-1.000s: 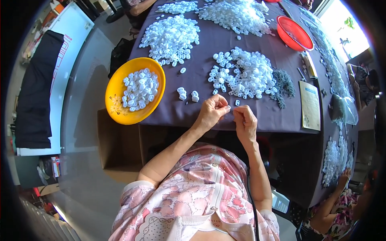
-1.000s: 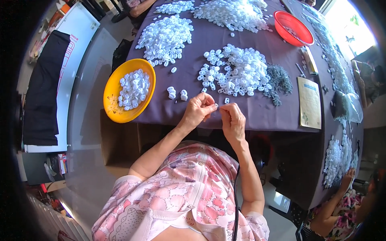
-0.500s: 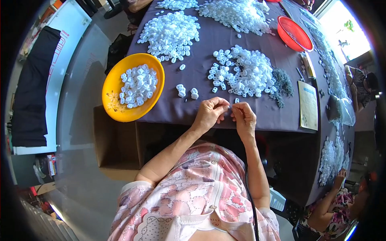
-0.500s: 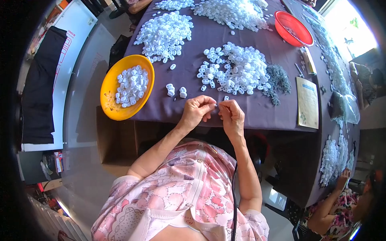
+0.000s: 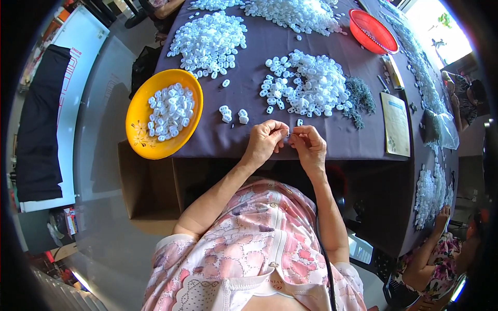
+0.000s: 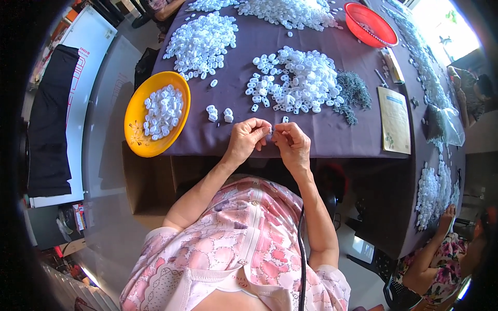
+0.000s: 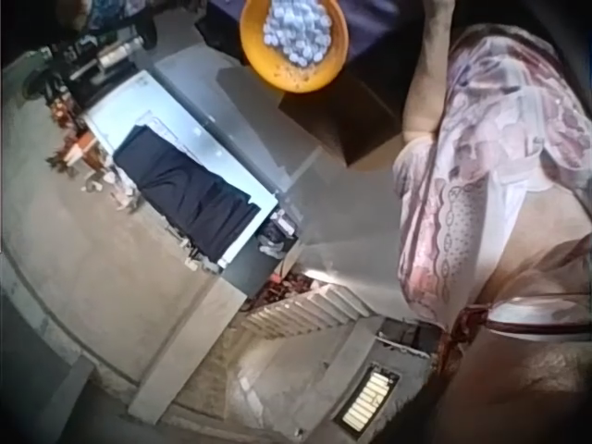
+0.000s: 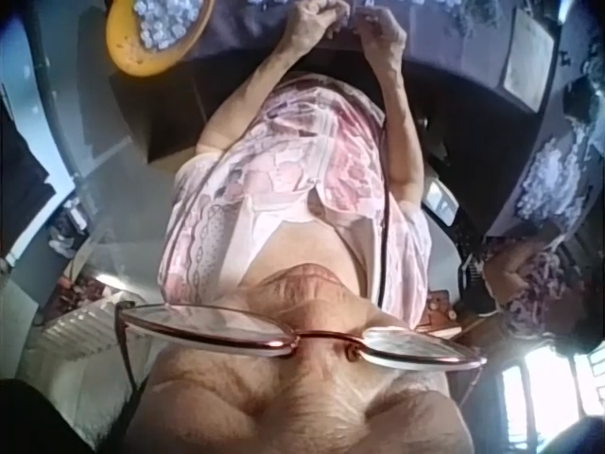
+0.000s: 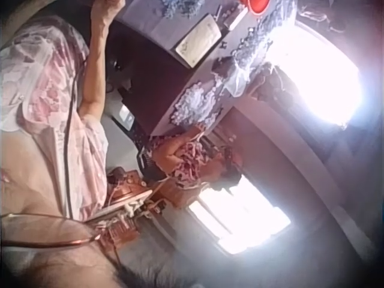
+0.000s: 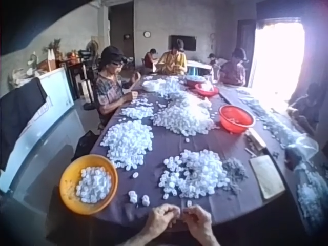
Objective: The person assembles small plastic components by hand, picking up pieces from piles on the table, fitting them together, and placing the assembled items onto the table.
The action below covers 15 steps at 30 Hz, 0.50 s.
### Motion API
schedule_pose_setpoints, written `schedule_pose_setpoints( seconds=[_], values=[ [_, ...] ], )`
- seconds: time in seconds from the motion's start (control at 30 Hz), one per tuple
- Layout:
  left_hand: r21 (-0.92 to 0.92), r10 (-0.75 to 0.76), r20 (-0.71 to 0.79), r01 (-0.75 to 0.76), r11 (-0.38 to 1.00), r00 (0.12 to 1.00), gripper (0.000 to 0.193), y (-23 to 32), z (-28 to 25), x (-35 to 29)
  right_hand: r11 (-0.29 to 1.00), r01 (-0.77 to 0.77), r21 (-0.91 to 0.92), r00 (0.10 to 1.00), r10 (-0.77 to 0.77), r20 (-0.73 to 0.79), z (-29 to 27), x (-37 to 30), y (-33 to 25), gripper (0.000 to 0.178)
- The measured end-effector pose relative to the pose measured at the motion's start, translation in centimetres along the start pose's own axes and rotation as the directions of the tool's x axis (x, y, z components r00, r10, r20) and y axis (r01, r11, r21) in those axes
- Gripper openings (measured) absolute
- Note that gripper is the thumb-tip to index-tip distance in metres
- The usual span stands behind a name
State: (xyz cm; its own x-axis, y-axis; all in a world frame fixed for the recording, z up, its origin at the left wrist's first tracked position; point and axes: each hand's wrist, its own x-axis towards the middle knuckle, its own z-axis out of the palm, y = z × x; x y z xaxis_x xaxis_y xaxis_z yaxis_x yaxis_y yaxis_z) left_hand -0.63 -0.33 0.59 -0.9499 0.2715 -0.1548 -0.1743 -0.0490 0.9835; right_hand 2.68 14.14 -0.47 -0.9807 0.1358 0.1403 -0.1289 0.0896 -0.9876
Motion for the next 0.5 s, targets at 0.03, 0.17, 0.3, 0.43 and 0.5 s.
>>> schedule_pose_setpoints(
  seconds=[0.03,0.17,0.3,0.43,0.5],
  values=[
    [0.003,0.001,-0.004,-0.001,1.000,1.000,0.011,-0.05,0.00,0.02,1.000,0.004,-0.006,1.000,-0.004,0.002,0.01,-0.02,0.01,0.011],
    [0.018,-0.010,0.005,0.010,1.000,1.000,0.010,-0.21,-0.11,0.10,0.999,0.025,-0.024,1.000,-0.025,0.005,0.09,0.02,0.03,0.010],
    [0.025,-0.002,0.002,0.002,1.000,1.000,0.009,0.13,0.02,-0.01,0.999,0.021,-0.033,1.000,-0.021,0.001,0.14,-0.01,0.01,0.010],
    [0.061,0.005,-0.008,-0.004,0.998,1.000,0.009,0.16,0.04,-0.08,0.999,0.025,-0.026,1.000,-0.026,-0.018,0.22,-0.01,-0.08,0.010],
    [0.063,0.000,-0.010,0.000,0.998,1.000,0.009,0.26,0.11,-0.13,0.999,0.032,-0.033,0.999,-0.032,-0.016,0.21,-0.03,-0.05,0.010]
  ],
)
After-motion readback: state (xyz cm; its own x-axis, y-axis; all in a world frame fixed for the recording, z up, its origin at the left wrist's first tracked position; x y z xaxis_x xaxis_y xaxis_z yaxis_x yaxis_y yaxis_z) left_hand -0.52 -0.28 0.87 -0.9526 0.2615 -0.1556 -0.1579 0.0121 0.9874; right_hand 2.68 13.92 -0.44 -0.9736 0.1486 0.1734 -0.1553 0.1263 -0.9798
